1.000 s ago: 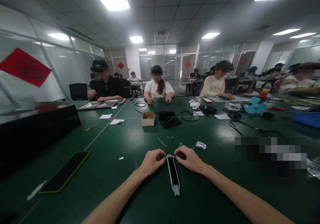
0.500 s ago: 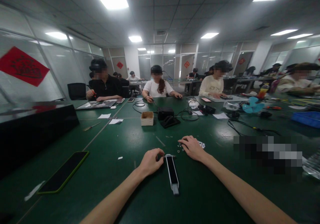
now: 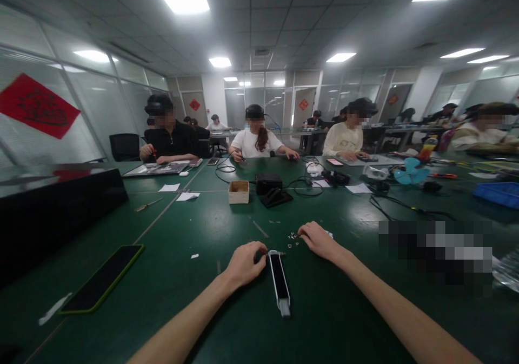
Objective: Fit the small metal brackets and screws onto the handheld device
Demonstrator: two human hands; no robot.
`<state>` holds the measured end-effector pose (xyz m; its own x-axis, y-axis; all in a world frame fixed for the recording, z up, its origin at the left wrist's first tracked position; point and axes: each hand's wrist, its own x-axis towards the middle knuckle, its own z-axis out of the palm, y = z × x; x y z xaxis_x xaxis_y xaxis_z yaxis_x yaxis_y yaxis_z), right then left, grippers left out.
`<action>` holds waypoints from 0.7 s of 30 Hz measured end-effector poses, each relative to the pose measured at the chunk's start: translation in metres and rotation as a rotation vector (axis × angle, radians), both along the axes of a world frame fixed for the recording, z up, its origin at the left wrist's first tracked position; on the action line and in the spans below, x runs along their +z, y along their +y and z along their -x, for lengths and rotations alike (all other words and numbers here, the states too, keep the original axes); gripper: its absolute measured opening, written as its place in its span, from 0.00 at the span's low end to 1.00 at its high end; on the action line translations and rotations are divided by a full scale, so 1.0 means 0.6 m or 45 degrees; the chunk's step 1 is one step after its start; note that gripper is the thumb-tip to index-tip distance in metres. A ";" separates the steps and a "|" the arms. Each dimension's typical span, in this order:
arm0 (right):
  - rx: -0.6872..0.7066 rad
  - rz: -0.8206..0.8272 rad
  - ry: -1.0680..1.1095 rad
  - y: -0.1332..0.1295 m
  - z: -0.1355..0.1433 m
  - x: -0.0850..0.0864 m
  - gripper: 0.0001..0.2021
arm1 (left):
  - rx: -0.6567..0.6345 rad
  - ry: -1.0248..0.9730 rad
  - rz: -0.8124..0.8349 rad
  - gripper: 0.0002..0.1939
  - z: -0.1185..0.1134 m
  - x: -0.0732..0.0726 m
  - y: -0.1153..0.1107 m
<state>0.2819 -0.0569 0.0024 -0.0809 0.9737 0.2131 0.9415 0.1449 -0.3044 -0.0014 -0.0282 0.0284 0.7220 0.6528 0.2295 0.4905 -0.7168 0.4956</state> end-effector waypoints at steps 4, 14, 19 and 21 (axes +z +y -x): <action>-0.012 -0.008 -0.051 -0.004 -0.005 0.005 0.11 | -0.006 -0.007 -0.005 0.11 -0.001 -0.003 0.001; -0.001 -0.065 -0.479 -0.012 0.020 0.037 0.09 | 0.012 0.035 -0.032 0.11 -0.004 -0.001 0.000; -0.043 -0.118 -0.532 -0.007 0.030 0.030 0.09 | 0.007 0.019 -0.051 0.11 -0.003 -0.003 0.001; -0.053 -0.122 -0.523 -0.005 0.032 0.028 0.09 | 0.009 0.011 -0.051 0.11 -0.002 -0.004 0.002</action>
